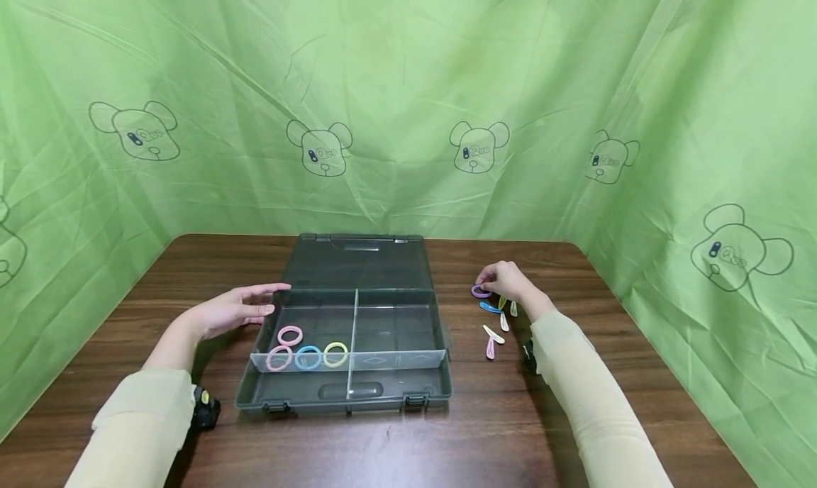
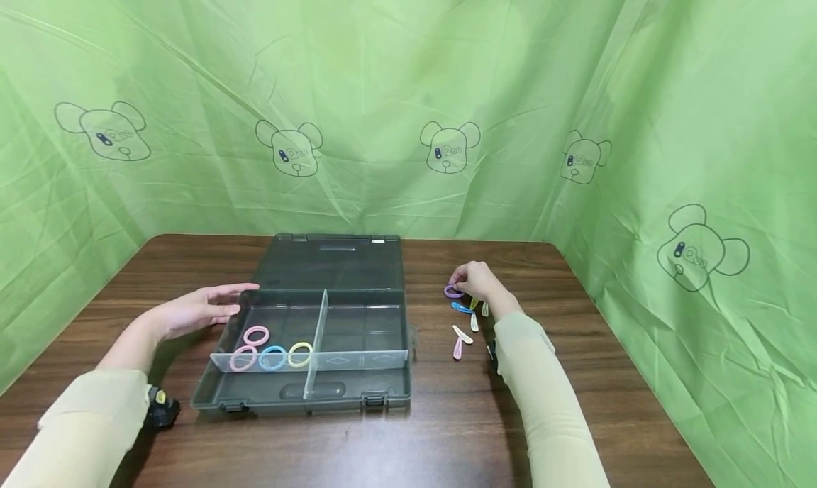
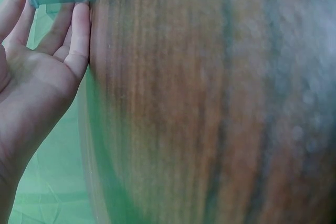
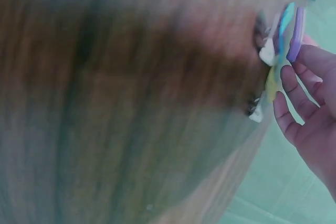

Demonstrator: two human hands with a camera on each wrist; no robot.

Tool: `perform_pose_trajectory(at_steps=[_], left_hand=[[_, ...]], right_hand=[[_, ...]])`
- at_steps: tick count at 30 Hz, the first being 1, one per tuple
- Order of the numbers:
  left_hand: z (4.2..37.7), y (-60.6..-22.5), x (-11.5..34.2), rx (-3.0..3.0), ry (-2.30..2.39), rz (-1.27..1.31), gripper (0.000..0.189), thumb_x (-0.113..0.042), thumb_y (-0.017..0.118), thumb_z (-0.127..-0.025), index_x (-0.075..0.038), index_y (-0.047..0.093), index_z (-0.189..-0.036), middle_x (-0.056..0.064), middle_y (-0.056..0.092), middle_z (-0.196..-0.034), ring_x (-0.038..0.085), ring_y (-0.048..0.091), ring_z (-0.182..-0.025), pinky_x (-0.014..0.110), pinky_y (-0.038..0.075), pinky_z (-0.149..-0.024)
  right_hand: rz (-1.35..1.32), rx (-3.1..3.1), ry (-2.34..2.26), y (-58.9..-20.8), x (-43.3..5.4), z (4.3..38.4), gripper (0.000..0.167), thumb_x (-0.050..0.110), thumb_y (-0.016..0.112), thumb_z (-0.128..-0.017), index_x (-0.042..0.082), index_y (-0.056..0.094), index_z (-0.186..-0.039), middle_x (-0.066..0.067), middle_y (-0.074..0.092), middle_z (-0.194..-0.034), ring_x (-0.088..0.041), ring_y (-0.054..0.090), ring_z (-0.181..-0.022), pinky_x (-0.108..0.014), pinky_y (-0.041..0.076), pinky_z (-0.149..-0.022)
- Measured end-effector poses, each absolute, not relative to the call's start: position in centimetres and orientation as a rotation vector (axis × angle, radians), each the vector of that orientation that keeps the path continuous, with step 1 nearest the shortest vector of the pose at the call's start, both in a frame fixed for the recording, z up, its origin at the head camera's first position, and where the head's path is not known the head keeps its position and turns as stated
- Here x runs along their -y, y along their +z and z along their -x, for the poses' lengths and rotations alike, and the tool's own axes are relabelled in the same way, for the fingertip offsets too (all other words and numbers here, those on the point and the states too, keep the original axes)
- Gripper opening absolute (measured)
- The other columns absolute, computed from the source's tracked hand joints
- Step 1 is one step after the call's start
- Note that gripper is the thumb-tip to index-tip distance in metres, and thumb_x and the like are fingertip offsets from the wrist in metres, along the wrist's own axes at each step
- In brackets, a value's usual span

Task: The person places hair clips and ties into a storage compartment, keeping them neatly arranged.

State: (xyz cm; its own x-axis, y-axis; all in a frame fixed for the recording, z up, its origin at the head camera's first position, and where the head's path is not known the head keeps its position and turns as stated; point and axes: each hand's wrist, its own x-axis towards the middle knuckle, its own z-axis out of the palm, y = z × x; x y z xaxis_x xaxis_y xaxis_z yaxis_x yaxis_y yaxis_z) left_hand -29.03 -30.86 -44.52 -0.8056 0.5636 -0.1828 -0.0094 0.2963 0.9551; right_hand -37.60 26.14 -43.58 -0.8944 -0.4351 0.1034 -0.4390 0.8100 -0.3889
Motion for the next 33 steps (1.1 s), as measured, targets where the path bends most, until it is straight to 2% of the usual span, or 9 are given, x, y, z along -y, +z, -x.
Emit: perform_pose_trajectory(at_steps=[11,21,33], left_hand=[[29.0,-44.3,30.9,-2.030,1.562,-0.535,0.056,-0.010,0.048,-0.098,-0.007,0.024,-0.149,0.030,0.031,-0.140,0.014,0.052,-0.114,0.026,0.047,-0.089],[28.9,-44.5,30.9,-2.036,1.557,-0.542,0.055,-0.008,0.047,-0.098,-0.007,0.025,-0.149,0.030,0.032,-0.141,0.015,0.052,-0.115,0.026,0.046,-0.090],[28.9,-44.4,30.9,-2.051,1.549,-0.532,0.055,-0.009,0.048,-0.098,-0.008,0.025,-0.149,0.030,0.032,-0.141,0.015,0.052,-0.115,0.025,0.046,-0.089]], right_hand=[[-0.740,3.005,0.628,-40.6,-24.5,36.5,0.005,0.013,0.071,-0.082,0.010,0.072,-0.086,0.005,0.071,-0.079,-0.012,0.058,-0.078,-0.033,0.045,-0.074],[-0.777,3.011,0.702,-37.9,-22.5,35.1,0.004,0.012,0.072,-0.082,0.014,0.072,-0.086,0.007,0.070,-0.078,-0.009,0.059,-0.073,-0.029,0.045,-0.071],[-0.821,2.960,0.742,-34.8,-21.1,33.8,0.006,0.011,0.071,-0.083,0.012,0.072,-0.088,0.003,0.071,-0.080,-0.012,0.062,-0.075,-0.033,0.047,-0.073]])
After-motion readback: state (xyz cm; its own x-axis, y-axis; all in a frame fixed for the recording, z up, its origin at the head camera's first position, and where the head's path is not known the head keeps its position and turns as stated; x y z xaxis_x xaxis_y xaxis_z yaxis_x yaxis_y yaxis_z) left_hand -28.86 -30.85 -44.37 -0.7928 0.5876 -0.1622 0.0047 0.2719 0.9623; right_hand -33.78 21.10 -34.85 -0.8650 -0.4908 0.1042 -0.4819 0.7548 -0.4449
